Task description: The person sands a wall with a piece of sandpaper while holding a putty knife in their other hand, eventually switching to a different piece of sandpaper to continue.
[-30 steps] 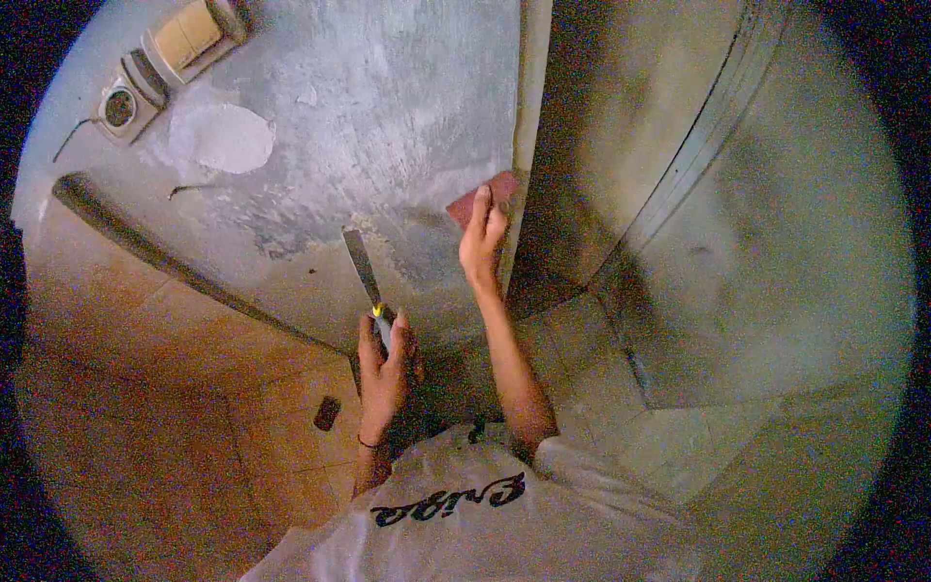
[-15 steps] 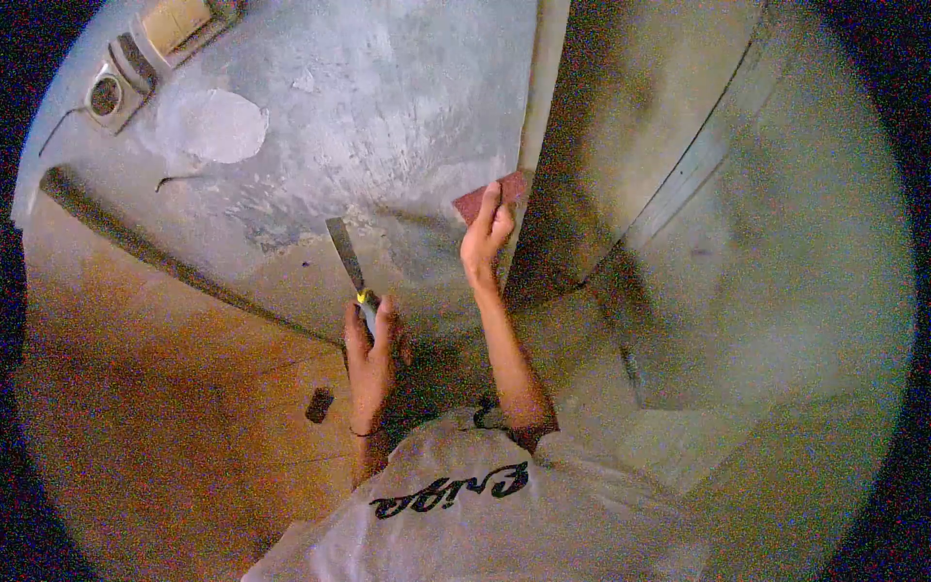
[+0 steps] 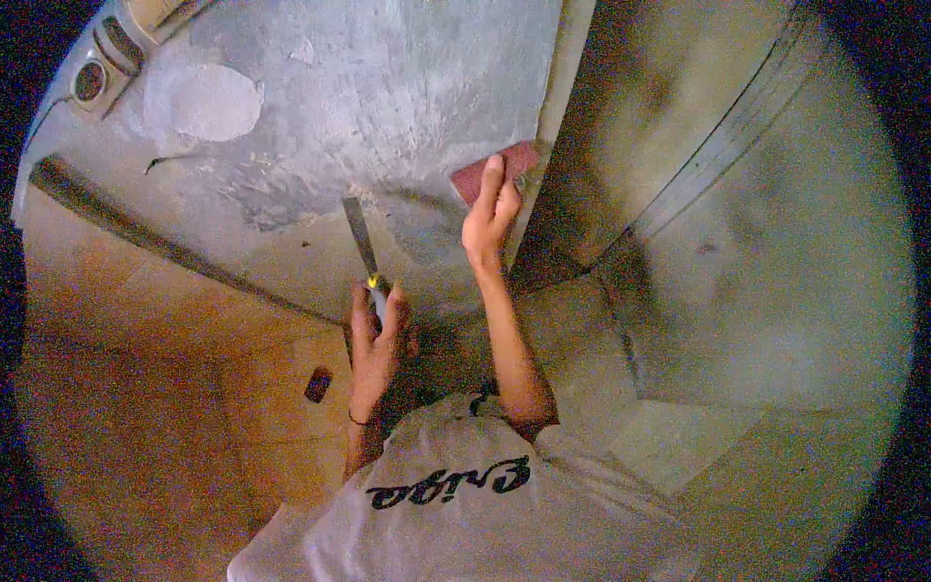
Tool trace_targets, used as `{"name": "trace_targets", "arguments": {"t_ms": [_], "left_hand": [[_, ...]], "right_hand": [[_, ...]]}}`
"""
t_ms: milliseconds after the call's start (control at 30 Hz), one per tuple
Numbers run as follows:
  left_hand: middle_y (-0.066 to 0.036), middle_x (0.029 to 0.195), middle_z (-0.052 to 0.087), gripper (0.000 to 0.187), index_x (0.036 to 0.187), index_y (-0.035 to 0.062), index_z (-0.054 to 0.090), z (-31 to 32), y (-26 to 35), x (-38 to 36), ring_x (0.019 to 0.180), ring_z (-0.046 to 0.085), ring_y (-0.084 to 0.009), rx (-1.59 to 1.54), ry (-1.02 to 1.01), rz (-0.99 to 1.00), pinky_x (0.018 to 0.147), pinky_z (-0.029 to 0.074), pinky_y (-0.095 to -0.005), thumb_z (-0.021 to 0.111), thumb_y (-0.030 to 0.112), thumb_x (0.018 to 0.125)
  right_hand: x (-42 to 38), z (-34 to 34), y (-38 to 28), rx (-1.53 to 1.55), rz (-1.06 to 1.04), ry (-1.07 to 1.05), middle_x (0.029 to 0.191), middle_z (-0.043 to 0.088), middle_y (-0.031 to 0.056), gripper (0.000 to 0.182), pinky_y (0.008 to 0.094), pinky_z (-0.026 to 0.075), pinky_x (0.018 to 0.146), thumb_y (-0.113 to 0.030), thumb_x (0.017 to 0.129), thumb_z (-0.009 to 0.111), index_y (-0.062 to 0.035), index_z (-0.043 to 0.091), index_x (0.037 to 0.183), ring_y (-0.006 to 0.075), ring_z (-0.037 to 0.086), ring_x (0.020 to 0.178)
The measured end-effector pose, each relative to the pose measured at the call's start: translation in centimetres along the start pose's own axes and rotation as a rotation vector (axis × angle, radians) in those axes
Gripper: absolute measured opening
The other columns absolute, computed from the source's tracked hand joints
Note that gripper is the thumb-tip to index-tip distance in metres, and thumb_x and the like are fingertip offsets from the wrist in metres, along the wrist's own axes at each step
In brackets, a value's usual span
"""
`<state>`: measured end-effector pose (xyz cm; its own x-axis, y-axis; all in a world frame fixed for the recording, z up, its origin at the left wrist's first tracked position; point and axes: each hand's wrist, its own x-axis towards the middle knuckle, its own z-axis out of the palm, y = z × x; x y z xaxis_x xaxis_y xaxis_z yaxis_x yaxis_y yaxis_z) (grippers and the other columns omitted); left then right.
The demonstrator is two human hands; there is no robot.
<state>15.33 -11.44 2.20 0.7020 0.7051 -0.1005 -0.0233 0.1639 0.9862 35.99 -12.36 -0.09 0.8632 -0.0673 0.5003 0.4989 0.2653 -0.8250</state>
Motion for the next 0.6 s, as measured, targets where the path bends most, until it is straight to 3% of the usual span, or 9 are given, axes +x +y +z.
{"name": "trace_targets", "arguments": {"t_ms": [167, 300, 367, 467, 600], "left_hand": [[0.000, 0.071, 0.047, 0.020, 0.098, 0.0073, 0.038, -0.5, -0.4, 0.0, 0.056, 0.045, -0.0067, 0.013, -0.041, 0.021, 0.046, 0.040, -0.0233, 0.053, 0.021, 0.100], [0.000, 0.072, 0.047, 0.022, 0.100, 0.0068, 0.037, -1.8, -0.6, -0.1, 0.056, 0.045, -0.0066, 0.012, -0.037, 0.028, 0.046, 0.040, -0.0232, 0.053, 0.022, 0.100], [0.000, 0.071, 0.047, 0.022, 0.101, 0.0066, 0.037, -2.6, -1.1, 0.2, 0.056, 0.045, -0.0068, -0.008, -0.038, 0.017, 0.046, 0.040, -0.0232, 0.053, 0.022, 0.100], [0.000, 0.071, 0.046, 0.022, 0.101, 0.0064, 0.037, -3.4, -0.9, 0.3, 0.056, 0.045, -0.0071, -0.013, -0.037, -0.006, 0.045, 0.040, -0.0231, 0.053, 0.022, 0.100], [0.000, 0.070, 0.046, 0.020, 0.101, 0.0064, 0.038, -4.8, 0.2, 0.4, 0.055, 0.045, -0.0072, 0.015, -0.063, 0.016, 0.045, 0.039, -0.0232, 0.053, 0.021, 0.100]], "right_hand": [[-1.9, 0.7, 3.7, -0.006, 0.032, 0.060, 0.061, 0.033, -0.0043, 0.047, 0.0336, 0.025, 0.051, -0.030, 0.103, 0.045, -0.0027, 0.038, 0.065, 0.0094, 0.031, 0.059], [-2.4, 2.9, 0.6, 0.053, 0.045, 0.194, 0.062, 0.035, -0.0037, 0.048, 0.0310, 0.029, 0.054, -0.028, 0.102, 0.048, 0.0017, 0.037, 0.066, 0.0089, 0.033, 0.062], [-3.3, 4.0, 0.9, 0.069, 0.017, 0.163, 0.060, 0.035, -0.0026, 0.046, 0.0327, 0.029, 0.052, -0.027, 0.102, 0.048, 0.0019, 0.039, 0.067, 0.0092, 0.033, 0.061], [-4.6, 4.6, 2.0, -0.023, -0.100, 0.033, 0.060, 0.044, 0.0021, 0.041, 0.0333, 0.032, 0.053, -0.027, 0.101, 0.048, 0.0025, 0.051, 0.073, 0.0107, 0.039, 0.061], [-3.3, 4.0, 0.4, -0.038, 0.001, 0.138, 0.057, 0.035, -0.0042, 0.052, 0.0322, 0.028, 0.049, -0.030, 0.102, 0.048, -0.0003, 0.038, 0.061, 0.0076, 0.032, 0.058]]}}
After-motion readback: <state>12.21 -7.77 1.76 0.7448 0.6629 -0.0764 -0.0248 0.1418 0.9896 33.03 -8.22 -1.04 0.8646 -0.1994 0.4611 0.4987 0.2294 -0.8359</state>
